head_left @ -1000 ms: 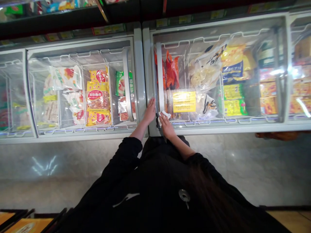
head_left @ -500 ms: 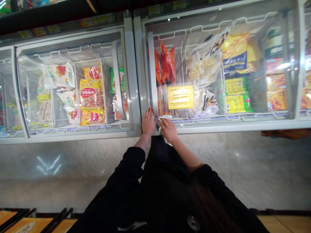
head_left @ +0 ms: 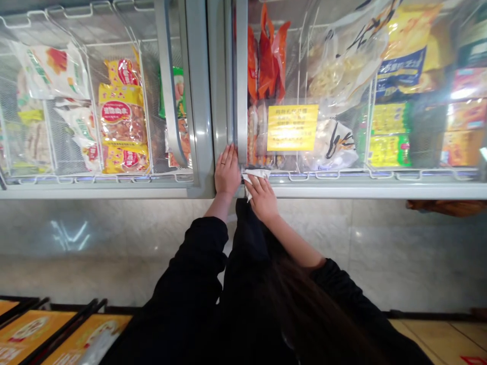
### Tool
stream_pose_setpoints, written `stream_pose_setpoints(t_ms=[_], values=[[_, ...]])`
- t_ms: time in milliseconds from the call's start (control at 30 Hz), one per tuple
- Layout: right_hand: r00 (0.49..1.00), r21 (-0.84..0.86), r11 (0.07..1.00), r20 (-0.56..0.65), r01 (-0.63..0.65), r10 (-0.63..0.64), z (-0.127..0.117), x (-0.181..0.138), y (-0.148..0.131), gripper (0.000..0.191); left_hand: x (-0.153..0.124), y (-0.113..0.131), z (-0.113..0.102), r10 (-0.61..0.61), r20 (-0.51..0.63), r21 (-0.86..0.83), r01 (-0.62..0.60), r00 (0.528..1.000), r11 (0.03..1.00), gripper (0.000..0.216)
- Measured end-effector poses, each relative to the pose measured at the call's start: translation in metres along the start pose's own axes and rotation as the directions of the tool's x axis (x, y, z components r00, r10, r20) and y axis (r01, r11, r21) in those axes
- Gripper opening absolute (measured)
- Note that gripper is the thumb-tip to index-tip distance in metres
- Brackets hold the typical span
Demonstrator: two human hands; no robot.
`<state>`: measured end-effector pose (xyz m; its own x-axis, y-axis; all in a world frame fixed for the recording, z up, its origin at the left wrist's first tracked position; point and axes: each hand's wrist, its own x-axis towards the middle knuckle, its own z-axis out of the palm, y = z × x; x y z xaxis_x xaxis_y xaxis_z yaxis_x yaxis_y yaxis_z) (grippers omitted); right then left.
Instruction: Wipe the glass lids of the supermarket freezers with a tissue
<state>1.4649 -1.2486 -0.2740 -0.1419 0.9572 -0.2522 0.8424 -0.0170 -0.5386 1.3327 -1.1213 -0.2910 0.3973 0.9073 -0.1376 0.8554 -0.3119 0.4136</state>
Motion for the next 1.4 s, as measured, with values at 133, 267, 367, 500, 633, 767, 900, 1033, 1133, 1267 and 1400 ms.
stream_pose_setpoints(t_ms=[133, 267, 367, 500, 633, 767, 900, 1033, 1133, 1267, 1400], values=[[0.994, 0.033, 0.995, 0.05, 0.091, -0.093, 0.001, 0.009, -0.001, 0.059, 0.002, 0.0, -0.002, -0.013, 0.024, 0.024, 0.012, 1.0, 1.0, 0.063], [0.998, 0.028, 0.997, 0.003, 0.067, -0.067, -0.008, -0.016, 0.037, 0.065, 0.003, -0.001, -0.002, -0.004, 0.028, 0.025, 0.004, 1.0, 1.0, 0.066], [0.984, 0.025, 0.991, -0.119, -0.13, 0.133, -0.008, -0.031, 0.05, 0.068, 0.003, -0.002, 0.001, 0.006, 0.003, 0.017, -0.006, 1.0, 1.0, 0.068], [0.985, 0.044, 0.991, -0.109, -0.13, 0.134, 0.011, -0.028, 0.026, 0.065, 0.004, -0.003, 0.002, 0.008, -0.006, 0.033, -0.008, 1.0, 0.999, 0.067], [0.988, -0.005, 0.988, 0.039, 0.152, -0.151, 0.027, -0.053, 0.033, 0.057, 0.005, -0.002, 0.0, -0.001, -0.007, 0.043, 0.001, 1.0, 0.999, 0.065], [0.995, -0.079, 0.992, -0.015, 0.097, -0.098, 0.029, -0.087, 0.06, 0.056, 0.004, -0.002, 0.001, 0.014, -0.037, 0.021, -0.013, 0.999, 1.0, 0.064], [0.979, -0.074, 0.99, -0.173, -0.119, 0.105, 0.03, -0.053, 0.033, 0.062, 0.003, -0.005, 0.007, 0.03, -0.092, -0.012, -0.031, 0.995, 0.999, 0.064], [0.996, -0.041, 0.998, -0.074, 0.052, -0.055, 0.018, -0.001, 0.014, 0.068, 0.003, -0.007, 0.011, 0.047, -0.123, 0.004, -0.047, 0.991, 0.999, 0.062], [0.968, -0.064, 0.965, 0.025, 0.253, -0.251, -0.004, 0.007, 0.039, 0.066, 0.002, -0.007, 0.01, 0.063, -0.135, 0.028, -0.059, 0.989, 0.998, 0.06], [0.988, -0.123, 0.984, -0.075, 0.126, -0.135, -0.025, 0.015, 0.063, 0.062, 0.001, -0.005, 0.006, 0.084, -0.145, 0.017, -0.082, 0.986, 0.996, 0.06], [0.981, -0.074, 0.997, -0.193, -0.005, -0.01, -0.022, 0.041, 0.046, 0.066, 0.001, -0.005, 0.005, 0.076, -0.136, 0.02, -0.074, 0.988, 0.997, 0.059]])
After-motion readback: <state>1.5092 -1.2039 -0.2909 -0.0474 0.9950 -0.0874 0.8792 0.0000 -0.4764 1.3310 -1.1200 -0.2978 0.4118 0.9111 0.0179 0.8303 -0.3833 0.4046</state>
